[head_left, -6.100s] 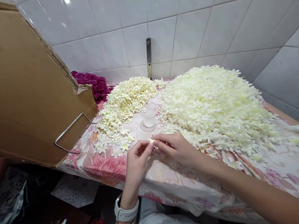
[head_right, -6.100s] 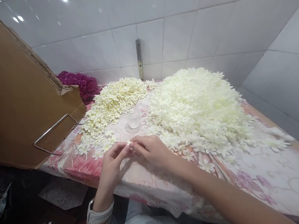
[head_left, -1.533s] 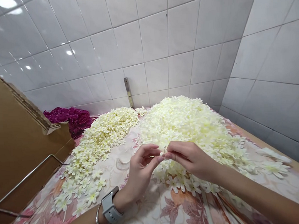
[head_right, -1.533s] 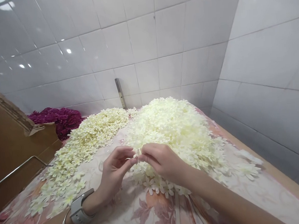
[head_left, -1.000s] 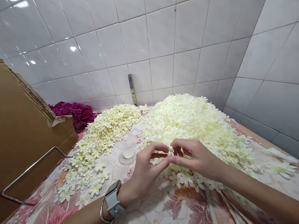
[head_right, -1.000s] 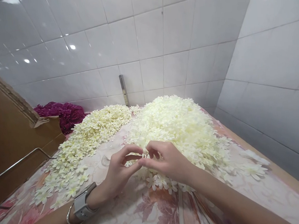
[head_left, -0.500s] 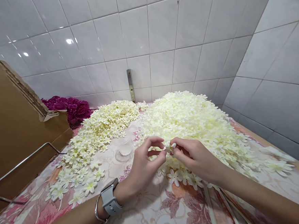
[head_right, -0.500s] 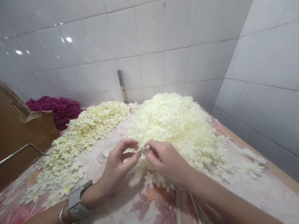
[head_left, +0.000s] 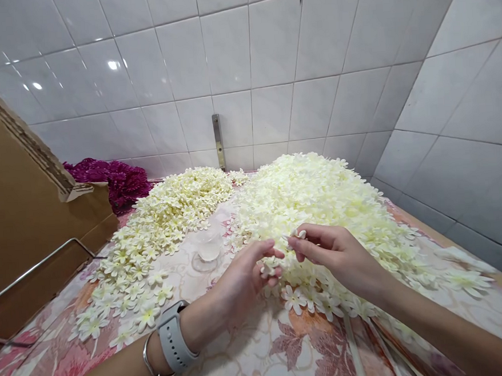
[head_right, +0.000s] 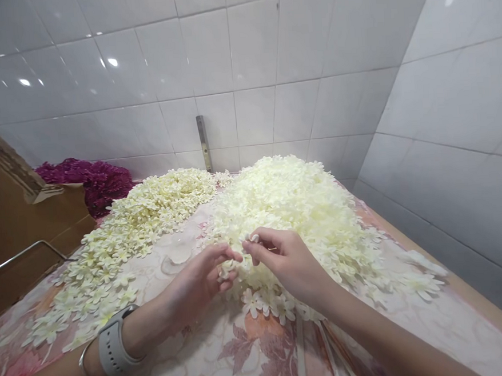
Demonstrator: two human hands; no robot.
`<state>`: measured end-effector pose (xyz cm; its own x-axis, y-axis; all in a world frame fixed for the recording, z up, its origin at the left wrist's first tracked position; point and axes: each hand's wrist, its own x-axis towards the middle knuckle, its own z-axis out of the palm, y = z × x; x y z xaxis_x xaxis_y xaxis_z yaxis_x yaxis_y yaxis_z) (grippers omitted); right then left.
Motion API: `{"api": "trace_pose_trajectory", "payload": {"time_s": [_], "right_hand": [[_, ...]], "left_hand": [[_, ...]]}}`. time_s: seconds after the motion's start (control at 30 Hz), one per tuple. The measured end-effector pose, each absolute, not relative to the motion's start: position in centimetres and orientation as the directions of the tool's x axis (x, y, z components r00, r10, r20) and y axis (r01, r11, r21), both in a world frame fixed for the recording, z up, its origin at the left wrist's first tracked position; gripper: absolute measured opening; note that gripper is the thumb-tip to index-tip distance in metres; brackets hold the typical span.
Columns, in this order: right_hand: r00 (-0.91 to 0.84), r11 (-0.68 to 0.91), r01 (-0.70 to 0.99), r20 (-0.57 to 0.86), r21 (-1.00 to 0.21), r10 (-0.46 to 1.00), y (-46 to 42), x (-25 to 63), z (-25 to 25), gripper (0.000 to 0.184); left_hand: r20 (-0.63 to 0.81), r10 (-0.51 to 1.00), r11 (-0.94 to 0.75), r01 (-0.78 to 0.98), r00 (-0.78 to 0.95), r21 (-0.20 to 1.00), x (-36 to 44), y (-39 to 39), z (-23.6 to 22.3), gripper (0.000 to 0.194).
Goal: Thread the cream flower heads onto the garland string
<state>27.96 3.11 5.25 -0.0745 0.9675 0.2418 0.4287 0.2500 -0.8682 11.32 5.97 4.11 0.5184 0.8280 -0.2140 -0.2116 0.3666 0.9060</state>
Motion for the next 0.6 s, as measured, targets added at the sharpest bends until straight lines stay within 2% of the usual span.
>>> {"api": "trace_pose_trajectory", "payload": {"time_s": [0.1,0.23,0.43,0.6], "right_hand": [[-0.135,0.225,0.387,0.186,-0.894,0.973,2.8,27.8,5.3,0.041],[-0.142,0.172,0.3,0.134,-0.938,0.981,2.6,27.8,5.3,0.045],[-0.231,0.143,0.188,0.098,-0.972,0.968,2.9,28.0,5.2,0.041],[-0.234,0.142,0.329,0.066,-0.934,0.97,3.0,28.2,5.3,0.034]], "left_hand": [[-0.169,0.825,0.26,-0.096,0.539,0.961,11.2,5.8,4.7,0.027],[-0.051,0.78,0.081,-0.021,0.624,0.996,10.9,5.7,5.7,0.029],[-0.024,0.762,0.09,-0.069,0.648,0.994,10.8,6.0,5.3,0.027],[0.063,0.862,-0.092,0.033,0.503,0.995,10.7,6.3,5.5,0.021]]}}
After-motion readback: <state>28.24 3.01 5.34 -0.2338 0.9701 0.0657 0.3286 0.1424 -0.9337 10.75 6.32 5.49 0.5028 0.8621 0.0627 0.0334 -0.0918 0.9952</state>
